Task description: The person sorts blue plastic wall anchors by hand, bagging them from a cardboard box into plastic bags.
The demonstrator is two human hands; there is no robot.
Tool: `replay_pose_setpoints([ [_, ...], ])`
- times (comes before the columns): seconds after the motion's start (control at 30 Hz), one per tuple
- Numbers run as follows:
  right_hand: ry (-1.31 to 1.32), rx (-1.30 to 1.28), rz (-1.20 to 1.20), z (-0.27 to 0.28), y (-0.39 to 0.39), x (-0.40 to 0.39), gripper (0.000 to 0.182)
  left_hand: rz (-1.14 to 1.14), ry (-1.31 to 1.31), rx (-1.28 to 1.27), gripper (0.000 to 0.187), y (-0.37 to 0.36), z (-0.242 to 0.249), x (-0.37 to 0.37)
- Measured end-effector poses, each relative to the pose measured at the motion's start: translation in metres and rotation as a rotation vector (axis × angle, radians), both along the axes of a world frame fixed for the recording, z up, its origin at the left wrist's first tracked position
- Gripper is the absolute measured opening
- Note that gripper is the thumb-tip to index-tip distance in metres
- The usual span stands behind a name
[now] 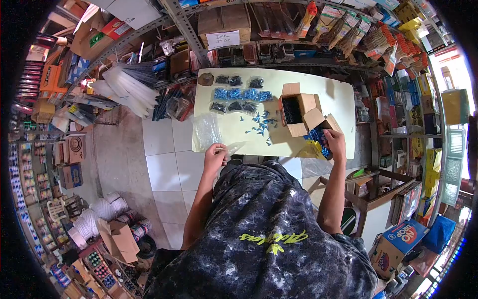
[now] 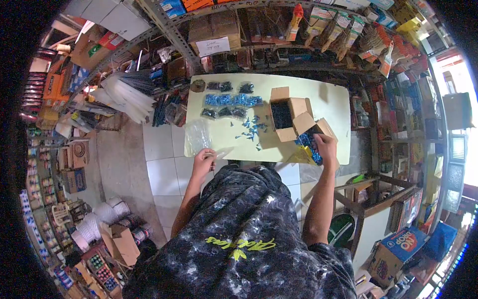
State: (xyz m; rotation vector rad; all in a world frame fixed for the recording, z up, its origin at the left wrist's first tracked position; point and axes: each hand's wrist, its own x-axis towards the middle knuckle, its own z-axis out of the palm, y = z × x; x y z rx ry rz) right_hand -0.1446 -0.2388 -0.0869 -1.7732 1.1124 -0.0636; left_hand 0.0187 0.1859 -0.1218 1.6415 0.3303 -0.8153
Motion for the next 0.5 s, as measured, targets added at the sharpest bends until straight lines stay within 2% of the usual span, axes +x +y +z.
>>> replay_pose_setpoints([
  [0.07, -0.021, 0.033, -0.032, 0.009, 0.0, -0.004, 0.023, -0.002, 0.0, 0.002, 0.015, 0.0, 0.0, 0.001],
  [0.23, -0.195, 0.334, -0.178, 0.003, -0.005, -0.019, 0.027, -0.02, -0.006, -0.011, 0.016, -0.004, 0.003, 0.002],
  [0.37, -0.195, 0.344, -0.24, 0.012, -0.001, -0.021, 0.026, -0.019, -0.004, -0.022, 0.016, -0.003, 0.005, 0.004],
  [0.5, -0.381, 0.528, -0.261, 0.023, 0.01, -0.015, 0.027, -0.026, -0.012, -0.01, 0.016, 0.0, 0.005, 0.003],
])
